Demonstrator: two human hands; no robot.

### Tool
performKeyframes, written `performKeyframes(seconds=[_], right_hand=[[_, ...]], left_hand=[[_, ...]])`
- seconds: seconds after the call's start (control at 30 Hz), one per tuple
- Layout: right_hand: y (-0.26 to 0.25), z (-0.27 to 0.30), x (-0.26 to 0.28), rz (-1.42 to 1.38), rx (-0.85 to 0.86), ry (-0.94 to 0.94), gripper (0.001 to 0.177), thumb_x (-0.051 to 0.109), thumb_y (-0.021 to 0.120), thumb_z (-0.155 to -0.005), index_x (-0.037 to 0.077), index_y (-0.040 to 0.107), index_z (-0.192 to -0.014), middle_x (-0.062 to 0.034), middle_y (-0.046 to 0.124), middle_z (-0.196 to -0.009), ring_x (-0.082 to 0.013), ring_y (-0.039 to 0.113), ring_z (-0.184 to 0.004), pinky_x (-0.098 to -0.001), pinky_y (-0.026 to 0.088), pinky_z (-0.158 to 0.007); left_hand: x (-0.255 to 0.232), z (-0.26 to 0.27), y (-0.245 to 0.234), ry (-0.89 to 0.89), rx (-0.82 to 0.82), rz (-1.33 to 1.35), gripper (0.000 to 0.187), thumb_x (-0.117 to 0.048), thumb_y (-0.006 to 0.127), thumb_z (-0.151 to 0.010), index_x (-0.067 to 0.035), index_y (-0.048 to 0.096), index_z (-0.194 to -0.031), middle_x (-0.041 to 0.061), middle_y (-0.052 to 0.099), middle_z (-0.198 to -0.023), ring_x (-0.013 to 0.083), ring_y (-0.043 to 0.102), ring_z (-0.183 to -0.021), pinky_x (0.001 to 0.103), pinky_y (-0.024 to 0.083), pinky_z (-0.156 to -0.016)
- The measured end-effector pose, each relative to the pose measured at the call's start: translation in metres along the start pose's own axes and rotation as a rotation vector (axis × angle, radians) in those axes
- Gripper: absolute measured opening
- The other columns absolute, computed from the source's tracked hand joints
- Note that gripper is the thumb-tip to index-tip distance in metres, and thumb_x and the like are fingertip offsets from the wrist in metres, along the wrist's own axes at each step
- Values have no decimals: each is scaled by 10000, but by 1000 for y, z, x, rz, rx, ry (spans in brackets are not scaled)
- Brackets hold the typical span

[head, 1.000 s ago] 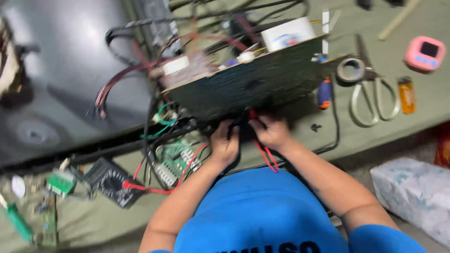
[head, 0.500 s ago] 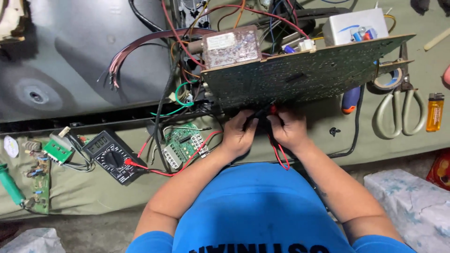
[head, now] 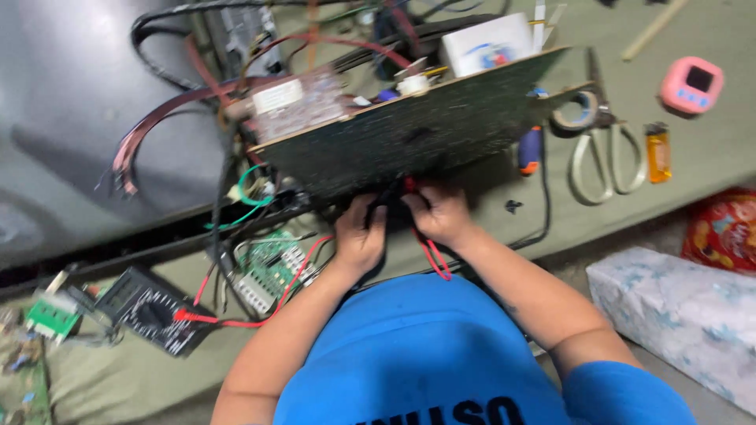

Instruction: The person uses a multimeter to test a circuit board removed from a television. They hold the multimeter probes against various points on the board while checking the digital display for readings. The person also handles the circuit board and the multimeter throughout the process.

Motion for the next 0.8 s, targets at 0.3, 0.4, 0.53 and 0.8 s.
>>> performKeyframes(seconds=[0.3, 0.4, 0.53, 0.8], right_hand=[[-9, -19, 20, -55, -51, 3, 170, 163, 708, -971, 61, 721, -836, -118, 685, -699, -349, 723, -688, -384, 600, -665], [-8, -15, 18, -39, -65, -11, 157, 164, 705, -970, 56, 717, -857, -130, 685, -708, -364, 721, -703, -394, 598, -661], [-2, -2, 4, -75, -64, 22, 166, 157, 712, -968, 55, 722, -837, -125, 690, -693, -360, 722, -692, -383, 596, -641], [-8, -14, 15, -116, -62, 22, 233, 179, 711, -979, 55, 695, -783, -119, 646, -638, -341, 698, -630, -340, 572, -592]], left_hand=[[-1, -2, -2, 11, 29, -49, 163, -210, 590, -1025, -97, 706, -1037, 188, 688, -804, 435, 719, -832, 456, 564, -668], [1, -1, -2, 18, 22, -63, 159, -213, 606, -1024, -86, 700, -1034, 203, 679, -805, 445, 710, -836, 469, 560, -674], [1, 0, -3, 23, -3, -59, 128, -170, 625, -1012, -68, 702, -1018, 200, 686, -805, 436, 718, -829, 450, 570, -680], [13, 4, -2, 42, -8, -14, 101, -87, 612, -1008, -44, 692, -1053, 208, 712, -892, 428, 726, -934, 465, 579, -772]])
Point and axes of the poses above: each hand's wrist, its own z-axis away from the middle knuckle, its own y-axis out of the palm, x = y × z, the point moved 10 cm from there along -z, towards the middle knuckle
